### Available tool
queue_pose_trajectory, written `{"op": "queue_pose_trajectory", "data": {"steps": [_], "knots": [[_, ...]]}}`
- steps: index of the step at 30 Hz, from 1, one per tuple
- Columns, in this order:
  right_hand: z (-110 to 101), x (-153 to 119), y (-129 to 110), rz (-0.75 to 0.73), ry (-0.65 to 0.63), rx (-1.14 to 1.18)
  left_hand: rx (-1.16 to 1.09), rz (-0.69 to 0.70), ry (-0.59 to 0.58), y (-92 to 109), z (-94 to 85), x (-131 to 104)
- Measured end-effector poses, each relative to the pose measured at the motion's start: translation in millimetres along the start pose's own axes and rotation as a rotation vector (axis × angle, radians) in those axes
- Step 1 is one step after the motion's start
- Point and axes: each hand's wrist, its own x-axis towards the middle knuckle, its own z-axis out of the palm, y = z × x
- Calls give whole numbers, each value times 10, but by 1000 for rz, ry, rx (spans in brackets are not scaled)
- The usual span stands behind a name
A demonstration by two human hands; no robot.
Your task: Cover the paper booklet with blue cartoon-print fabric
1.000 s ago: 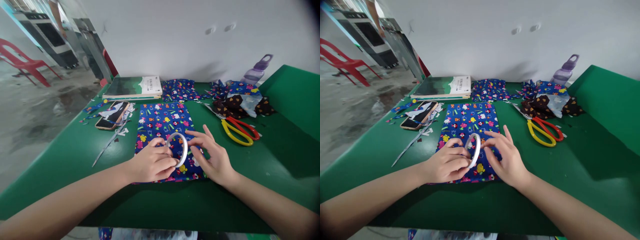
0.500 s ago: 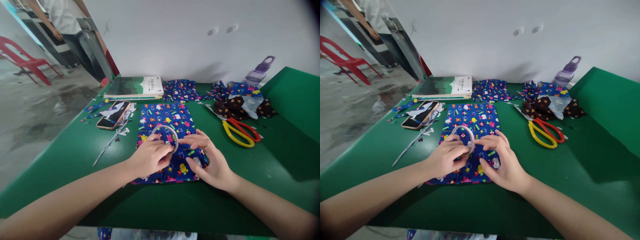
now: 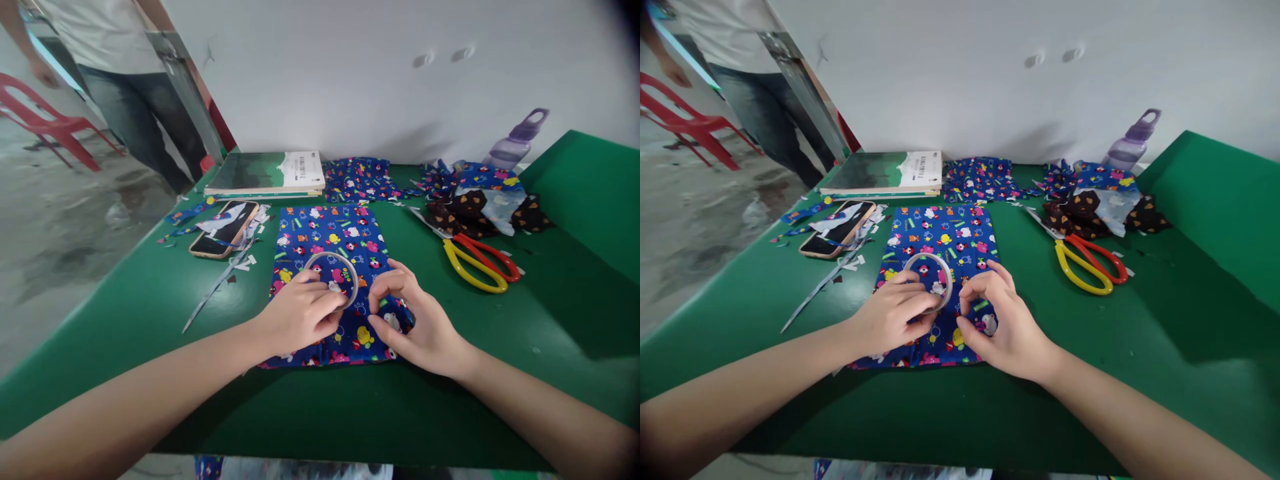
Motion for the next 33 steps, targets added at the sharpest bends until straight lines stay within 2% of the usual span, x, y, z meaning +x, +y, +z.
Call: {"op": "queue_pose_trajectory", "data": {"steps": [4, 9, 18, 25, 33], "knots": [[-5, 2, -17, 5, 17, -9, -33, -47, -10, -33, 8, -12], [-22, 19, -22, -1, -53, -29, -52, -80, 9, -29, 10, -18], [37, -6, 50, 79, 38, 32, -55, -41, -31, -34, 22, -26], [82, -9, 60, 30, -2, 78, -33, 41, -120, 2, 36, -17], [90, -17, 6, 174, -137, 161, 26, 65, -119, 10, 7, -20]]}}
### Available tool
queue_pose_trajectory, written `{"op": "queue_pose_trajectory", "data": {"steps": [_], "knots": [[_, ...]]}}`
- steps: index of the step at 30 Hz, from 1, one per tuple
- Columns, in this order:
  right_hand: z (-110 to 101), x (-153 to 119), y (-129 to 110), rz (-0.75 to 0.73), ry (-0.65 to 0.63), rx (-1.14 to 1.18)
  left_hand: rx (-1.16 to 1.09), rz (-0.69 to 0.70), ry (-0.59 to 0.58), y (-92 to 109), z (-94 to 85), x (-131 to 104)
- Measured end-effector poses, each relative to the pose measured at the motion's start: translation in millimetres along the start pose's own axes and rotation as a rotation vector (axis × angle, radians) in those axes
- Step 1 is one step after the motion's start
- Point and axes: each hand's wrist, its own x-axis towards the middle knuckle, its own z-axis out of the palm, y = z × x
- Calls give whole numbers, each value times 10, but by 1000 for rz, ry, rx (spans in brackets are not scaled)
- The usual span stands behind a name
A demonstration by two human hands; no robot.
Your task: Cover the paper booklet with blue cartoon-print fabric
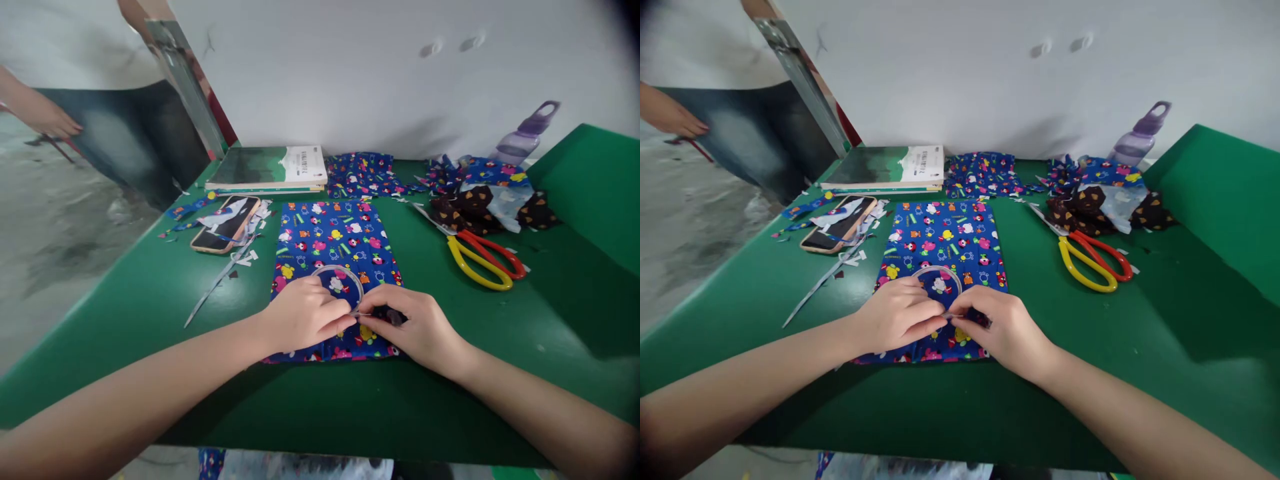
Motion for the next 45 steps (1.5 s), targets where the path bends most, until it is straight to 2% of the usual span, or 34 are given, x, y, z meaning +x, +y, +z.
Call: {"op": "queue_pose_trajectory", "data": {"steps": [5, 17, 22, 27, 32, 38, 43, 45], "knots": [[7, -5, -31, 106, 10, -3, 16, -30, 25, 4, 23, 4], [23, -14, -53, 123, 34, 8, 22, -32, 44, 23, 25, 14], [40, -15, -32, 80, 46, 15, -4, -37, 58, 25, 29, 18], [76, 3, -20, -46, 99, -78, -2, -59, 69, 29, 41, 30], [86, 31, -45, -126, 153, -233, -5, -70, 159, 45, 69, 37], [56, 13, -91, -446, 201, -418, -189, -146, 188, 84, 10, 45], [-45, -45, -178, -755, 233, -647, -487, -179, 138, 129, -91, 77], [-74, -102, -187, -813, 225, -706, -561, -239, 121, 100, -143, 76]]}}
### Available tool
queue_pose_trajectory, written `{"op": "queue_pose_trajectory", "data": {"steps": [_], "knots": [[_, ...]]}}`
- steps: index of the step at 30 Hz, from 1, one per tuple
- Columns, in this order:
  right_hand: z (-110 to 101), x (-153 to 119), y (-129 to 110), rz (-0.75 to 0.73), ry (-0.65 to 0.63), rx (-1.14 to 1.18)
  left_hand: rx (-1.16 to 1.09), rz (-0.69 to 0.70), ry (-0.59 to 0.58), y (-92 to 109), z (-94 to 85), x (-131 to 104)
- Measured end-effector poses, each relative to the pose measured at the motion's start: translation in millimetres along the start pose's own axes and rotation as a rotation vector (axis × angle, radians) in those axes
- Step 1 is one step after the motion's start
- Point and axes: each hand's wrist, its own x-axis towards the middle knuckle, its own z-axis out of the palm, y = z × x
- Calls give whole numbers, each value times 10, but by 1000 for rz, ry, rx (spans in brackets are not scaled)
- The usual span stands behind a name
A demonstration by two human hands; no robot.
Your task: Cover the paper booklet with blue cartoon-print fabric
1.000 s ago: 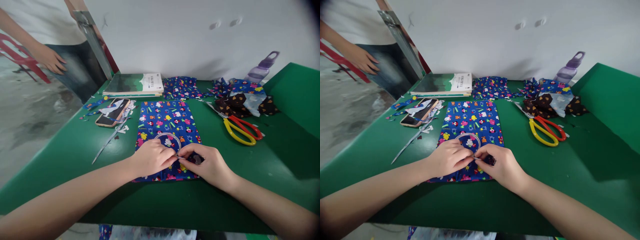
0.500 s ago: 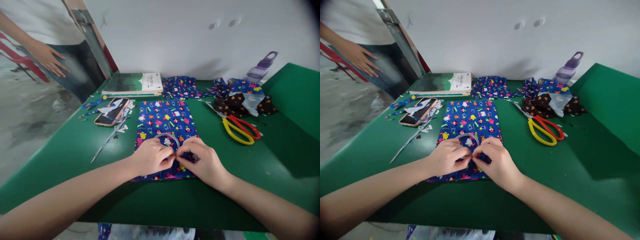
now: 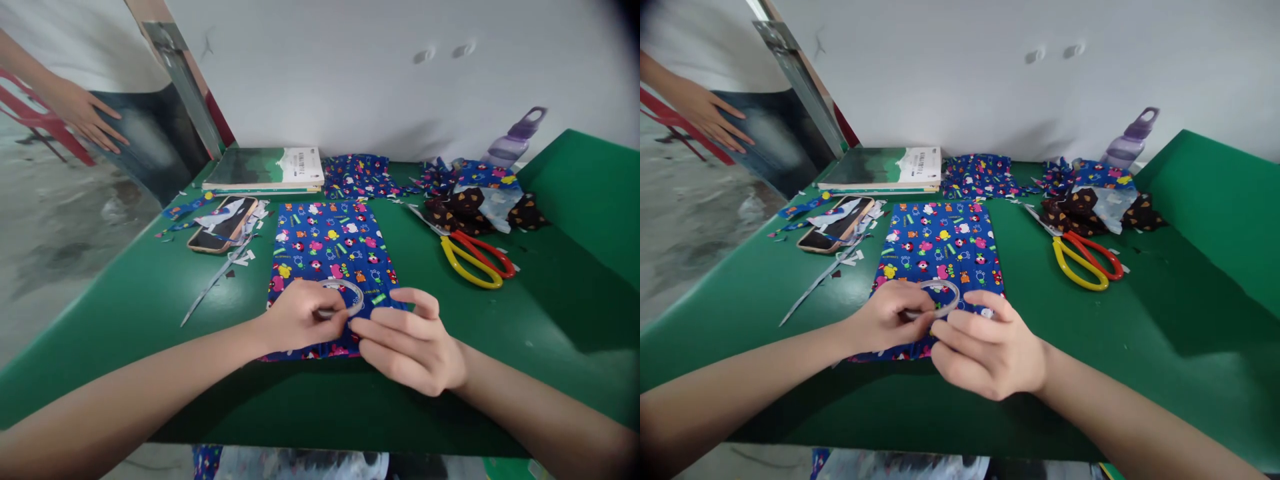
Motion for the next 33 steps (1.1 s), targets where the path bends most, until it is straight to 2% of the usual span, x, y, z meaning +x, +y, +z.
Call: {"op": "queue_pose_trajectory", "data": {"steps": [2, 3, 5, 7, 9, 11, 15, 18, 25, 28, 33], "knots": [[-26, -61, -11, 47, -52, 14, 3, -99, 63, -46, -107, 7], [-26, -92, -6, 107, -78, 38, 51, -145, 133, -92, -179, 9], [0, -139, 37, 257, -74, 77, 251, -201, 317, -230, -346, 9], [51, -150, 115, 370, -7, 86, 541, -207, 440, -418, -514, 2], [105, -132, 202, 475, 33, 78, 803, -190, 430, -626, -649, -17], [143, -109, 274, 592, 27, 81, 956, -268, 377, -817, -729, -49], [172, -114, 346, 822, -12, 149, 1045, -387, 259, -1032, -745, -119], [189, -157, 373, 911, -29, 188, 1057, -385, 221, -1020, -707, -136], [265, -241, 419, 1031, -117, 250, 1086, -360, 119, -815, -640, -83], [275, -254, 416, 1068, -107, 321, 1030, -344, 150, -755, -611, -70], [259, -245, 412, 1108, -10, 486, 902, -330, 201, -691, -586, -64]]}}
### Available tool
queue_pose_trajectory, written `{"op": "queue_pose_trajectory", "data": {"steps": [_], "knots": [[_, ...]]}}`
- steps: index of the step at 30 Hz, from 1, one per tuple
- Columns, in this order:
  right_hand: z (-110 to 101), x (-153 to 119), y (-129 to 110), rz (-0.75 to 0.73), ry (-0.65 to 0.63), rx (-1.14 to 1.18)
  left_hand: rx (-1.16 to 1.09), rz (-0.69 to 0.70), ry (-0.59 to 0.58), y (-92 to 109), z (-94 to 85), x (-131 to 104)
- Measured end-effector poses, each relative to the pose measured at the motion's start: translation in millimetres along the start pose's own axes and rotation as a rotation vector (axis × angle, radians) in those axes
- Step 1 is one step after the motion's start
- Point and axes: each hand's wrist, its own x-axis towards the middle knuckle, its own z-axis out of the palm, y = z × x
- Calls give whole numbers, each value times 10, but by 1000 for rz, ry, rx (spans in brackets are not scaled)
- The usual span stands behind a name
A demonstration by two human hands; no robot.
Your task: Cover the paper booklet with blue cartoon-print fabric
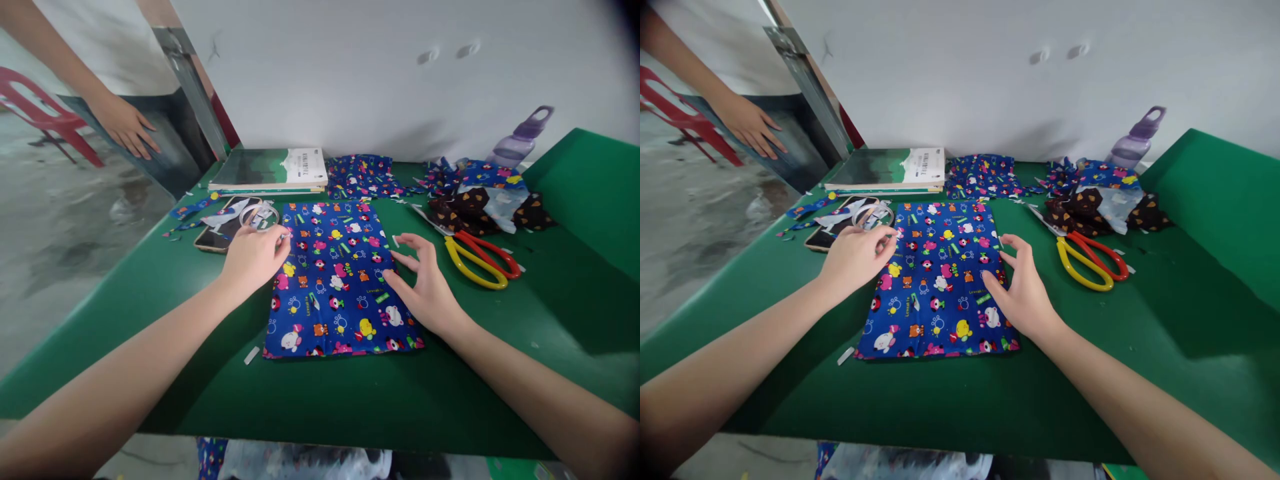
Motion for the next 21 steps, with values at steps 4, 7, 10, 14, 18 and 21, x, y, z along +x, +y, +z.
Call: {"op": "queue_pose_trajectory", "data": {"steps": [4, 7, 10, 14, 18, 21], "knots": [[-3, 24, 23, 39, 23, 118, -86, -49, -5, -8, 3, 3], [1, 54, 75, 15, 33, 166, -129, -64, -31, -18, 33, 4], [-5, 86, 129, 3, 42, 200, -179, -65, -49, -26, 80, 4], [-35, 127, 187, 17, 65, 235, -251, -85, -69, -52, 132, 11], [-58, 165, 267, 49, 72, 236, -278, -104, -95, -71, 125, 20], [-53, 173, 280, 34, 88, 159, -121, -54, -2, 2, 31, 13]]}}
